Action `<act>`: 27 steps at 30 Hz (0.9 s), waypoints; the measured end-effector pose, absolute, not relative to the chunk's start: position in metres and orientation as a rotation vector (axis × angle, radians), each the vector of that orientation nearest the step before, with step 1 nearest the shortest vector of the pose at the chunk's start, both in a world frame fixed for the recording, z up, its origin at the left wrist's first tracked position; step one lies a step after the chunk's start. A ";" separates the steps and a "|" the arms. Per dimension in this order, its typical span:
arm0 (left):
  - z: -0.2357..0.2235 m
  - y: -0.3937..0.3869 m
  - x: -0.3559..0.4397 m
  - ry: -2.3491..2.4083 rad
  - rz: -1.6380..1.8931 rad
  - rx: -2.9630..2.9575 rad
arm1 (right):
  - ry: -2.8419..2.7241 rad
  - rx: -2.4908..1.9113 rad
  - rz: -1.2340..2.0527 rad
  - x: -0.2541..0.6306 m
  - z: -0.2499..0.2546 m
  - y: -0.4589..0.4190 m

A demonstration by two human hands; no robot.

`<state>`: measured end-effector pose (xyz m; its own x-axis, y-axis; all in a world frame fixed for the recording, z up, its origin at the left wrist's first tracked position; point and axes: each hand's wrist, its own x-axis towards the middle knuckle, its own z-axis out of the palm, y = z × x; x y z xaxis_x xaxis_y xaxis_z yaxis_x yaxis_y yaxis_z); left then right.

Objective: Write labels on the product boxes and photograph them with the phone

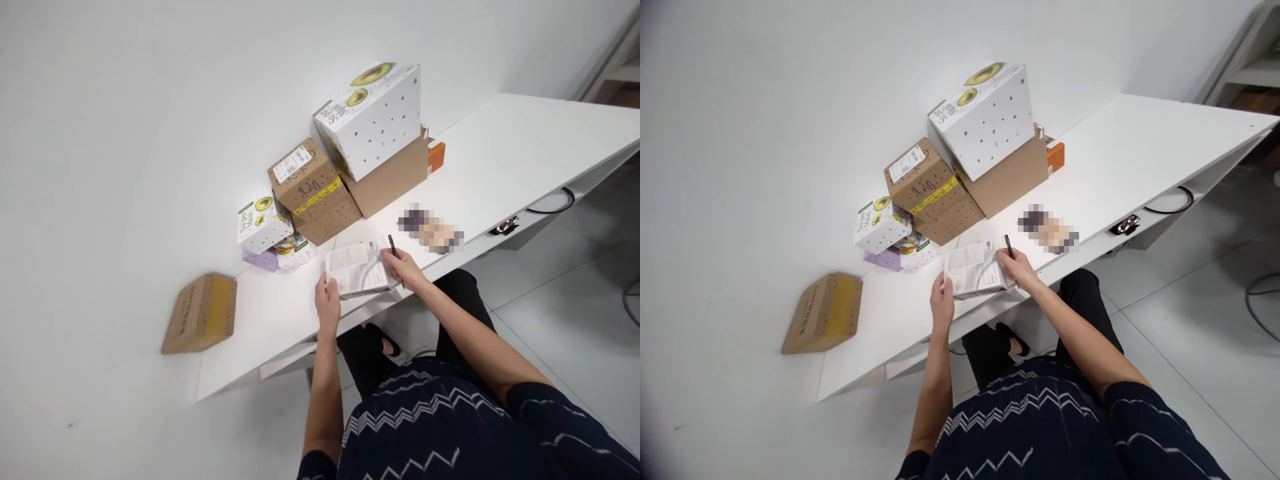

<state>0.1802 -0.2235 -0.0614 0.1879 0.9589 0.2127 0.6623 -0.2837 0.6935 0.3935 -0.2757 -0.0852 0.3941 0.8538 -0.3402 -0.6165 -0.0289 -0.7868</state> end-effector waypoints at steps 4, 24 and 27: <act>-0.061 -0.236 0.184 1.454 0.737 2.106 | -0.351 -1.193 1.180 0.406 -0.077 -0.283; -0.060 -0.206 0.240 1.125 0.920 2.728 | -0.746 -1.135 0.910 0.393 -0.031 -0.230; -0.058 -0.207 0.240 1.155 0.840 2.744 | -0.870 -1.294 0.818 0.388 -0.043 -0.228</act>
